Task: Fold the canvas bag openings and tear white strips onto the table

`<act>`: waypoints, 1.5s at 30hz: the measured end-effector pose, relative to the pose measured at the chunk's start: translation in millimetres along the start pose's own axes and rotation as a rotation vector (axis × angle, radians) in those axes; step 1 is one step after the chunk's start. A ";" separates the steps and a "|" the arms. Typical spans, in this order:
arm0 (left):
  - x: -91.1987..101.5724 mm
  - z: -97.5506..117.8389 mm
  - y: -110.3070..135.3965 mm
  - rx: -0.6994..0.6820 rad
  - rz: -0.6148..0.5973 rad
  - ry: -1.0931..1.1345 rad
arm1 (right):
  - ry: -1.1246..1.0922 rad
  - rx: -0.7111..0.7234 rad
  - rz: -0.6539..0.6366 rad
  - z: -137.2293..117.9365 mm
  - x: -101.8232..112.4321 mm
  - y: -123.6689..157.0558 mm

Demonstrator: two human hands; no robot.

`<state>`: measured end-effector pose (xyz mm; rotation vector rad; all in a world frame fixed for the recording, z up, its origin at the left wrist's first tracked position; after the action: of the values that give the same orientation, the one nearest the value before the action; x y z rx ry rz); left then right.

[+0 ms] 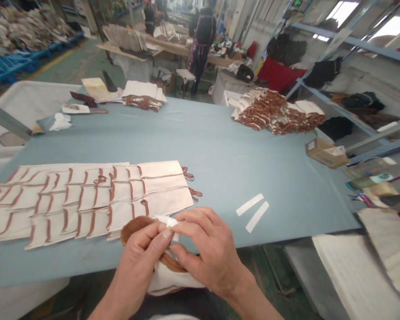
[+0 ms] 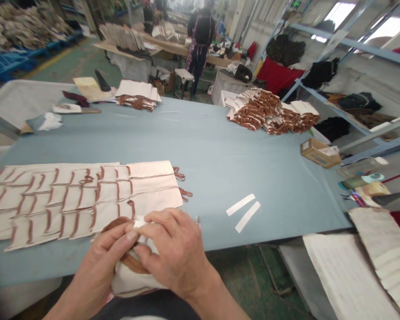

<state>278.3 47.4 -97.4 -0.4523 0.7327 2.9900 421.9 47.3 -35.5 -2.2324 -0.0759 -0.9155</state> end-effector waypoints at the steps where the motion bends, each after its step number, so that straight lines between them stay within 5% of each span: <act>1: 0.5 -0.2 -0.5 -0.020 0.005 -0.018 | 0.010 0.002 -0.004 0.6 -3.1 0.7; 11: 8.0 -6.2 -4.5 -0.137 -0.069 -0.169 | 0.053 -0.053 0.068 -3.1 -10.0 6.4; 20: 5.7 -24.1 -3.8 0.063 -0.147 -0.058 | -0.208 -0.264 0.104 8.9 -12.6 11.4; 28: 19.7 -29.0 -9.3 -0.013 -0.064 -0.125 | -0.579 -0.992 0.242 61.9 -53.7 63.4; 34: 35.2 -33.8 2.0 0.017 -0.100 -0.344 | -0.918 -1.320 0.198 55.5 -113.2 119.5; 40: 49.8 -21.9 18.9 -0.041 -0.176 -0.521 | -0.933 -1.353 0.154 51.5 -129.8 128.9; 45: 59.2 -19.4 18.0 -0.024 -0.170 -0.637 | -0.875 -1.310 0.136 60.3 -112.5 110.5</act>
<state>225.2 20.2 -122.8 0.4083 0.5541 2.7220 407.0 26.0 -202.4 -3.6066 0.3795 0.3577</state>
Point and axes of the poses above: each hand's wrist, its own y-axis away from the middle knuckle, its own x-axis out of the back of the hand, z = x × y, the point moved 6 cm from there along -y, towards the middle knuckle, and after that the axes turned 1 degree about y, right-handed, at the moved point
